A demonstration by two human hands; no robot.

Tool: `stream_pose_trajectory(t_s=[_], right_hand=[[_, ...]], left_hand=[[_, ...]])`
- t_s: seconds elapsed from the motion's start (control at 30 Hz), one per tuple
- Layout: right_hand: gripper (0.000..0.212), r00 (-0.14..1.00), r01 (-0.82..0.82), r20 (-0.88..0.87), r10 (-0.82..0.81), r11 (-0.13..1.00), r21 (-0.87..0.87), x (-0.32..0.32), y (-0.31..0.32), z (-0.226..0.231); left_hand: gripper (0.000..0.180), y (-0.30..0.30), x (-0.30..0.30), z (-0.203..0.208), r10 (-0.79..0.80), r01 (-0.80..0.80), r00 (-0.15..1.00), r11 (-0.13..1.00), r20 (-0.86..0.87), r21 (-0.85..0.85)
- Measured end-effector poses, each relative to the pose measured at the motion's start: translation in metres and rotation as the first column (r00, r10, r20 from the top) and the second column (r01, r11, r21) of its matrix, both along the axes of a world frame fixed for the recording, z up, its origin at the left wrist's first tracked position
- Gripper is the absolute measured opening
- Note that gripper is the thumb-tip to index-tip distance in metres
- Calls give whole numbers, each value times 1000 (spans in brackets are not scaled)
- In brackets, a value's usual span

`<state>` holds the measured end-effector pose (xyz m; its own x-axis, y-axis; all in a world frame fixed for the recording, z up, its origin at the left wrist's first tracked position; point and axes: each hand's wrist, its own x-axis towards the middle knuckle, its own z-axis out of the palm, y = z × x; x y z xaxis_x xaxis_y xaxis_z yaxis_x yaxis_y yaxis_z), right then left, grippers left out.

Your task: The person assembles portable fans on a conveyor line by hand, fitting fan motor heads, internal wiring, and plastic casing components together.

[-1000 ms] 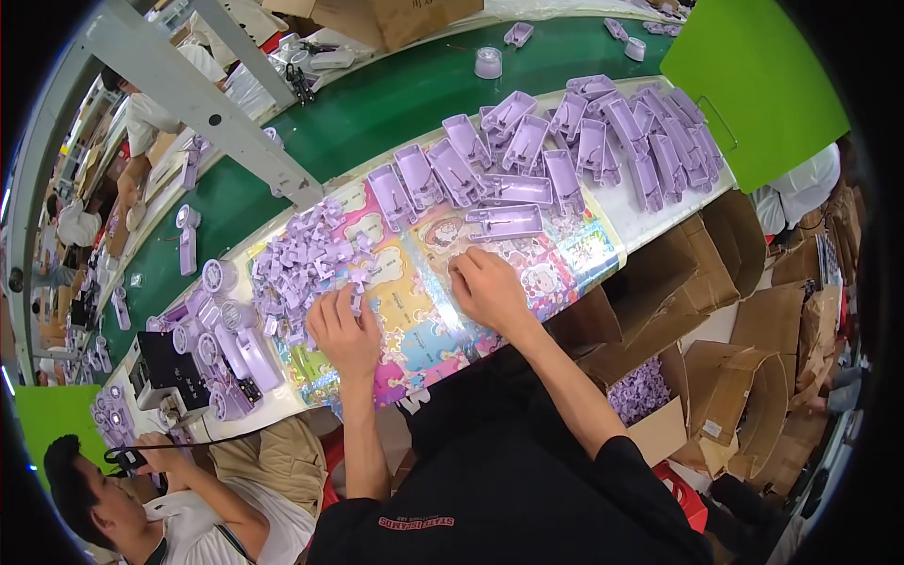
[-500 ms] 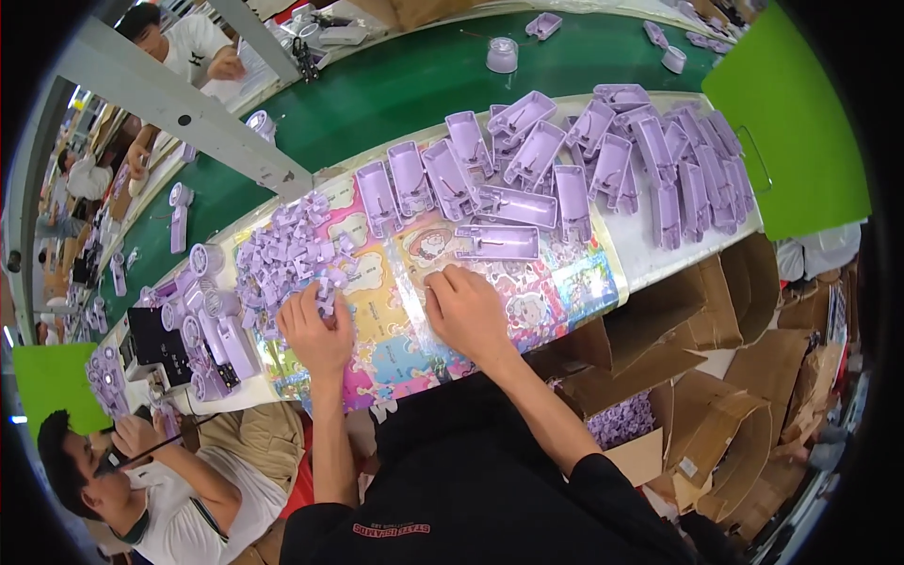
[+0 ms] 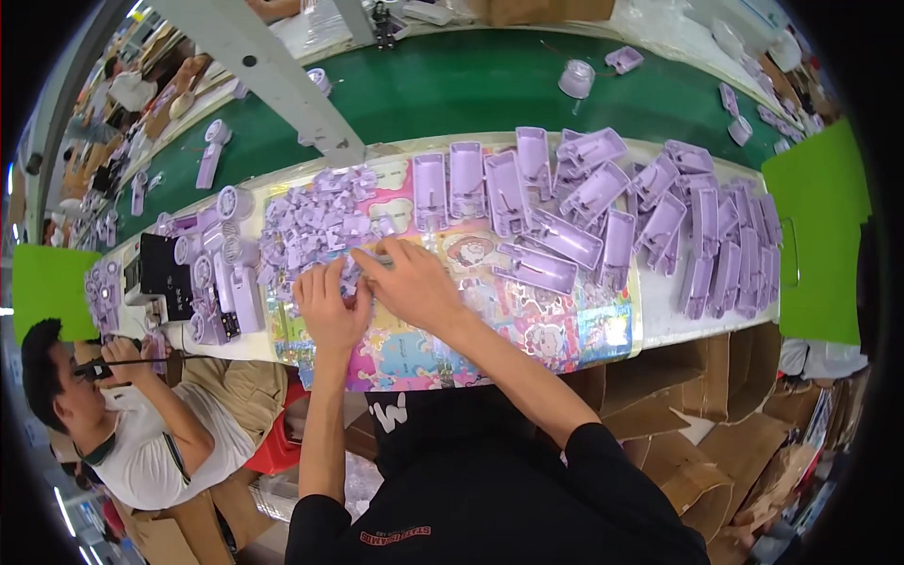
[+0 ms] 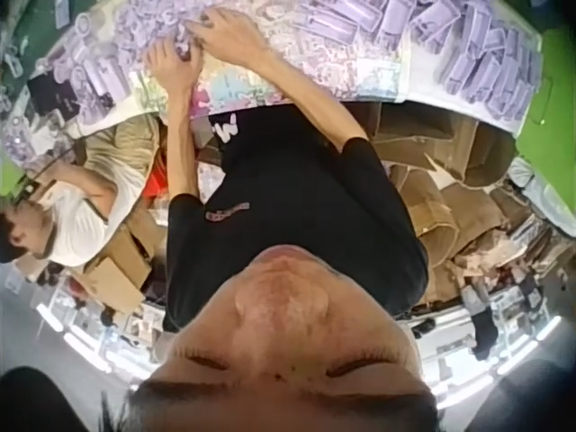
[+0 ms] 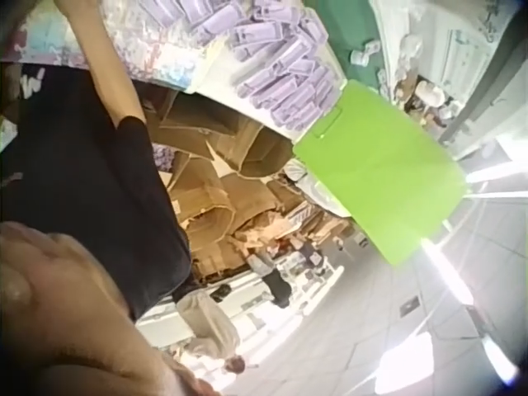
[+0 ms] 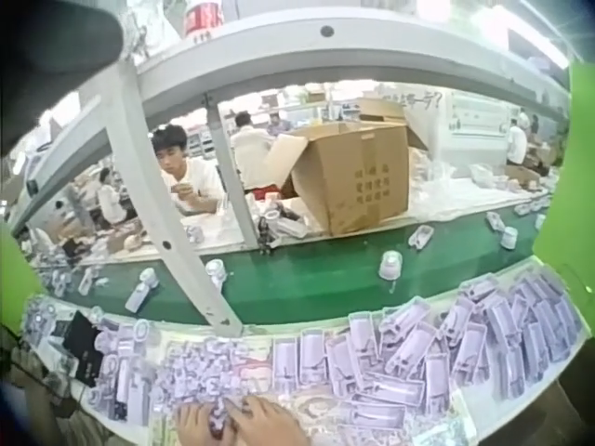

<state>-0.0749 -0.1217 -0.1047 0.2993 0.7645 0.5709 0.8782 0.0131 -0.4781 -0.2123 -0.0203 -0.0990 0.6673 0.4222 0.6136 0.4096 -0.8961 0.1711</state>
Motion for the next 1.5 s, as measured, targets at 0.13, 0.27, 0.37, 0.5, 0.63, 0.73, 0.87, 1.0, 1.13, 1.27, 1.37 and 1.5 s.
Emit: stream_pose_trajectory(t_s=[0.13,0.27,0.37,0.5,0.63,0.73,0.87,1.0,1.13,1.27,1.37,1.5], right_hand=[[39,1000,-2,20,3,999,-49,0,-4,-4],[27,1000,22,-6,-22,1000,-14,2,-7,-8],[18,1000,3,7,-3,999,-40,-2,-11,-6],[23,1000,-8,-26,7,999,-32,-3,-9,-1],[25,1000,0,-27,-2,999,-51,-3,-9,2],[28,1000,-11,-2,11,999,-34,-4,-11,1],[30,1000,0,6,0,999,-54,-8,-12,2],[26,999,31,-4,-32,998,-58,-10,-10,1],[19,996,87,24,-86,995,-46,-8,-10,-5],[14,994,90,-62,-92,995,-34,-8,-11,-5],[12,973,109,-206,-101,994,27,-11,-16,-2],[10,752,44,-658,-44,999,-16,-8,-45,-1]], left_hand=[[33,-1,-2,-2,-11,11,999,1000,-37,2],[31,-6,3,0,1,-1,998,1000,-55,7],[31,-4,-4,0,13,-13,998,1000,-57,1],[31,-3,-4,0,0,-1,998,1000,-59,-9],[29,-2,-5,-2,-43,40,998,998,-49,-56],[24,-2,-6,-2,-43,41,999,997,-33,-60],[21,1,-12,-1,-74,73,997,996,-22,-42],[20,3,-16,0,-121,120,993,992,-11,-32],[20,1,-14,-2,-178,178,984,981,4,-81],[21,0,-14,-2,-158,158,987,985,5,-61],[21,0,-15,-3,-142,142,990,987,2,-72],[26,0,-16,-3,-130,131,991,988,9,-80]])
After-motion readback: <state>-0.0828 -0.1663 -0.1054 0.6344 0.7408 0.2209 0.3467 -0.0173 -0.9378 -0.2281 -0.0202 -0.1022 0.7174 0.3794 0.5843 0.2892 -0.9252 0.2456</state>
